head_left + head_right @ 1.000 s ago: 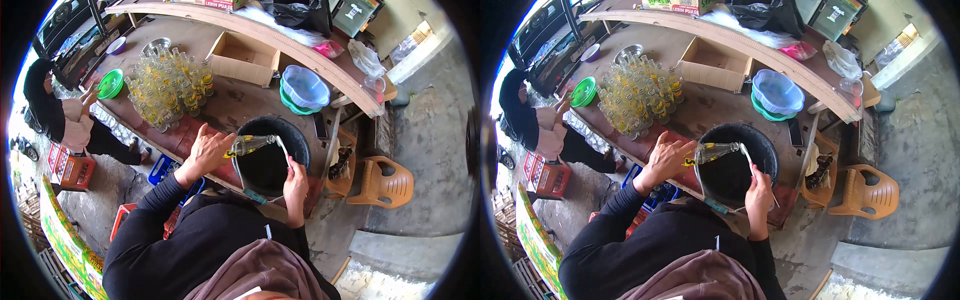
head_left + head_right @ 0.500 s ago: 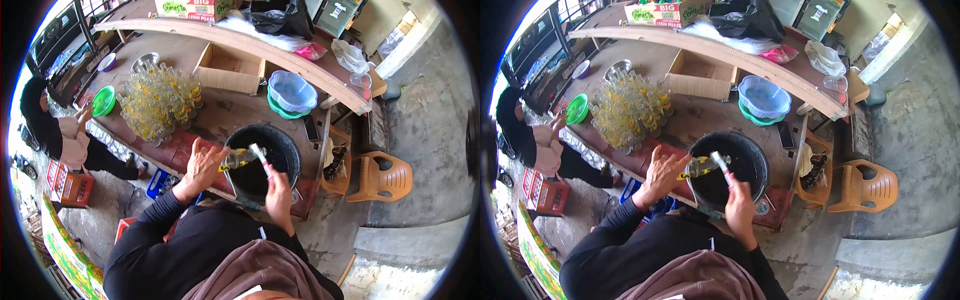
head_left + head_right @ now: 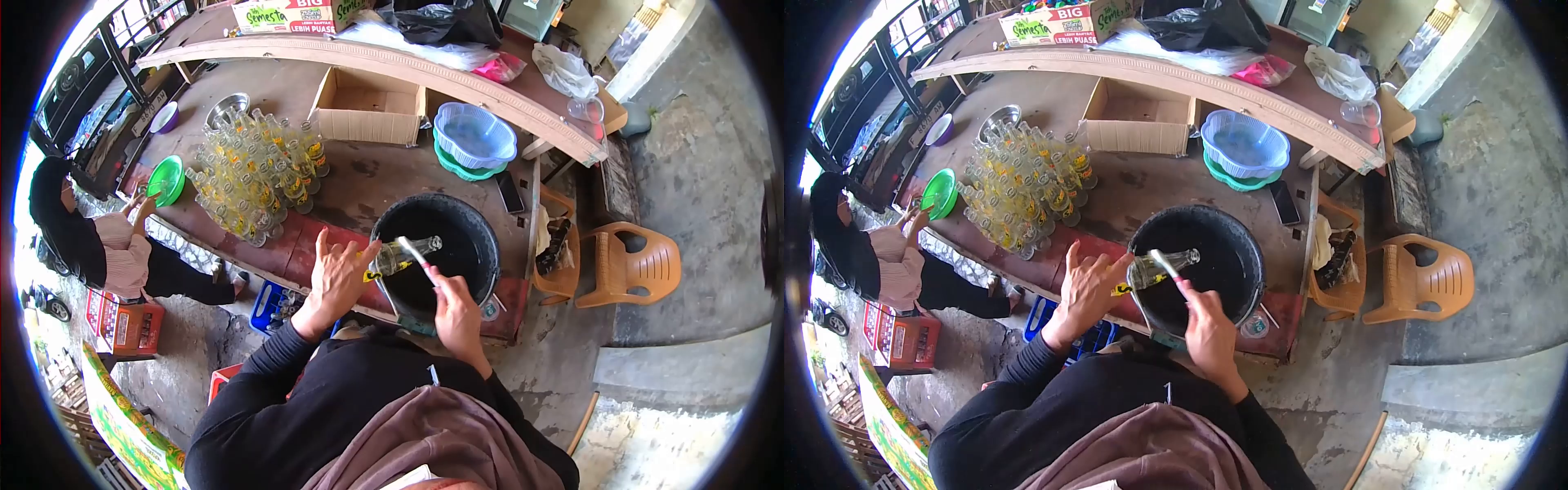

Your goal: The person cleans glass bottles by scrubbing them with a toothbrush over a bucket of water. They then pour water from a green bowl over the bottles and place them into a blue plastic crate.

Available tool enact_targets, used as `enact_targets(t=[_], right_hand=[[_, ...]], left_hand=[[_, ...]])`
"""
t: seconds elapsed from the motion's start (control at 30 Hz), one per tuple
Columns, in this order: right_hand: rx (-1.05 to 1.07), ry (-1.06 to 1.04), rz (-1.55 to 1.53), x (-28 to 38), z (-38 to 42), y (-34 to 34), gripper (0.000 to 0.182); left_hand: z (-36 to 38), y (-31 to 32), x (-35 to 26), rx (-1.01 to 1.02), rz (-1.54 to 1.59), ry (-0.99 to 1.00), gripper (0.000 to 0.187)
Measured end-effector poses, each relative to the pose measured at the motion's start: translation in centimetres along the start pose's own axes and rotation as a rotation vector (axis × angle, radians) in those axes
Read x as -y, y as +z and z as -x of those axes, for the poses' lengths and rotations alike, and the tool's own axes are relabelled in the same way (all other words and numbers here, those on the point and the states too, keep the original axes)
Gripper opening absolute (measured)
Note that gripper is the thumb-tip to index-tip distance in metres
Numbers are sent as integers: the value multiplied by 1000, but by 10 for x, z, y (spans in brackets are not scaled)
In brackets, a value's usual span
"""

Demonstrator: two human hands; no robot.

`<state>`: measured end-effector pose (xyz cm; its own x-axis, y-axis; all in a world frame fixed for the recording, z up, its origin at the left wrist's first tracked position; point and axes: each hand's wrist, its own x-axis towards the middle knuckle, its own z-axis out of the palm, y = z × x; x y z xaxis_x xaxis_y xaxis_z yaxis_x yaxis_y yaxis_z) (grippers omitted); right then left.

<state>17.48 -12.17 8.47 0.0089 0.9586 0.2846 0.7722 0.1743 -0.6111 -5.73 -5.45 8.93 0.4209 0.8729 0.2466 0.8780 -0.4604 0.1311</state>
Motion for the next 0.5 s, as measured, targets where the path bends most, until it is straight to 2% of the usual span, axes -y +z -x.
enact_targets(t=[0.07, 0.17, 0.23, 0.3, 0.37, 0.43, 0.5], right_hand=[[-54, 120, 195, -16, -5, -6, 42], [-125, 63, 190, -22, -8, -11, 41], [-61, 58, 51, -2, -2, -11, 42], [-3, -89, -49, 14, 3, -8, 44], [23, -20, -13, 10, 1, -5, 39], [-66, 162, 208, -5, -4, -8, 37], [-103, 130, 241, -19, -5, -14, 36]], left_hand=[[-2, -1, -2, 3, 6, 0, 60], [0, 8, 3, -4, -123, 39, 65], [2, 9, 3, -35, -28, 36, 66], [4, 6, 1, -26, -8, 21, 70], [2, 2, 1, 15, 76, 3, 66], [-2, -3, -1, 30, 81, 12, 67], [4, -3, 0, 53, 75, 3, 68]])
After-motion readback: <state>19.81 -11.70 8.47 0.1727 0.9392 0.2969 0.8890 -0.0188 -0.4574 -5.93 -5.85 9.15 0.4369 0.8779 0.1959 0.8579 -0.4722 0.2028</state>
